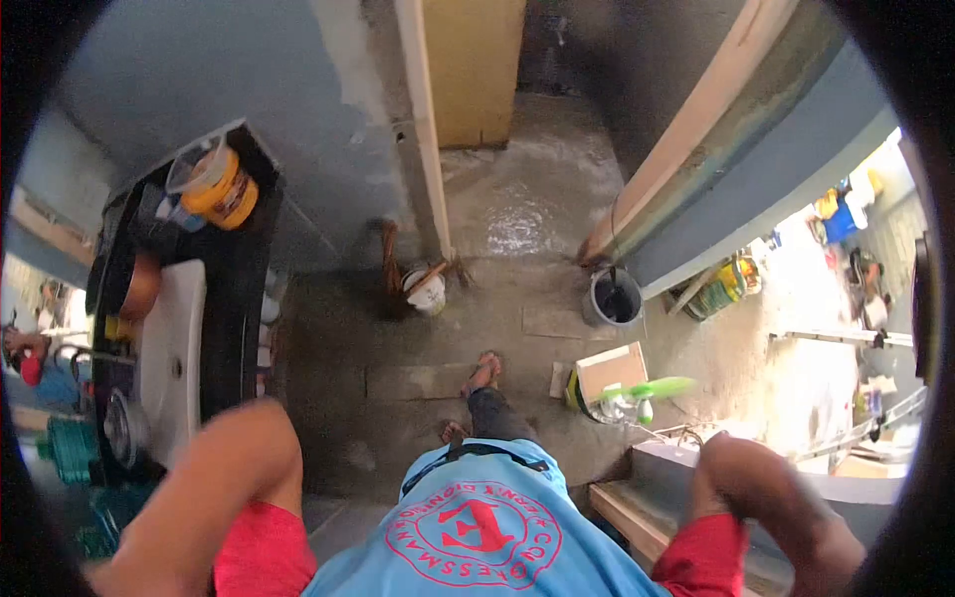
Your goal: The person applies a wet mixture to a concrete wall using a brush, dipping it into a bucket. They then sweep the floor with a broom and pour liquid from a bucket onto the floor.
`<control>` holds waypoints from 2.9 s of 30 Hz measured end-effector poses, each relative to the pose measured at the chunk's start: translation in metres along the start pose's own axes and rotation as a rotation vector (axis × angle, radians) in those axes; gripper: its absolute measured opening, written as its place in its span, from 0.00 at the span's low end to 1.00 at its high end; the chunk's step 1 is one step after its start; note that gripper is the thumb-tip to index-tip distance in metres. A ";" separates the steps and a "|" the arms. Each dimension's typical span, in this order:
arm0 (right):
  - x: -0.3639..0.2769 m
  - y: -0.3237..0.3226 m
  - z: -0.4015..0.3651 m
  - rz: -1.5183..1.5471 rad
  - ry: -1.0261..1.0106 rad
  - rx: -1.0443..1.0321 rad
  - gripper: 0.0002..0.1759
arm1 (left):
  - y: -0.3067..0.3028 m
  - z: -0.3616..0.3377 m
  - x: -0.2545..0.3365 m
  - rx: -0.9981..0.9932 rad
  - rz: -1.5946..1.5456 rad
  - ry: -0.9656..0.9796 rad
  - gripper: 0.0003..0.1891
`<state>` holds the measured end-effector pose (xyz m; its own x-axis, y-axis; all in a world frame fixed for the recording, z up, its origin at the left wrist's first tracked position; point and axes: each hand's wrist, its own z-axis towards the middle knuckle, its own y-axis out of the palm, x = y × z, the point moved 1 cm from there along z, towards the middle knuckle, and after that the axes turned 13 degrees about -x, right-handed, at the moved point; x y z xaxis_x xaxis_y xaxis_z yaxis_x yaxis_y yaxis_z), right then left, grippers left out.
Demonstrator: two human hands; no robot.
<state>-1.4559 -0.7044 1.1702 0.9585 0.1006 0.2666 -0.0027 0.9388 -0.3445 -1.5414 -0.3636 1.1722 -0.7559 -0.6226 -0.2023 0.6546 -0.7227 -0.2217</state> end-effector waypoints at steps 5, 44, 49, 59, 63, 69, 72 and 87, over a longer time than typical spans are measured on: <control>0.025 0.066 -0.193 0.208 1.364 0.182 0.21 | 0.078 -0.201 -0.074 -0.043 -0.133 -1.098 0.16; -0.079 0.511 -0.485 0.557 2.573 -0.694 0.22 | 0.112 -0.832 -0.287 -0.539 -0.165 -1.776 0.35; -0.054 0.546 -0.489 0.621 2.578 -0.524 0.24 | 0.067 -0.701 -0.243 -0.562 0.113 -1.736 0.22; -0.001 0.496 -0.390 1.448 2.755 0.991 0.37 | 0.097 -0.361 -0.229 -1.179 -0.152 -1.416 0.22; 0.044 0.446 -0.317 2.001 2.252 1.604 0.40 | 0.137 -0.279 -0.196 -1.163 -0.575 -1.491 0.28; 0.062 0.426 -0.377 1.438 1.979 1.817 0.18 | 0.183 -0.256 -0.173 -1.336 -0.691 -1.066 0.36; 0.046 0.429 -0.432 1.449 1.847 1.864 0.11 | 0.205 -0.253 -0.170 -1.146 -0.693 -1.000 0.39; 0.033 0.364 -0.420 1.450 1.879 1.855 0.15 | 0.317 -0.325 -0.085 -1.520 -0.455 -0.383 0.33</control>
<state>-1.3050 -0.4980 0.6754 -0.3744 0.9206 0.1109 0.4814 0.0907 0.8718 -1.2672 -0.4425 0.8090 -0.6839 -0.6541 0.3231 -0.3806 -0.0579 -0.9229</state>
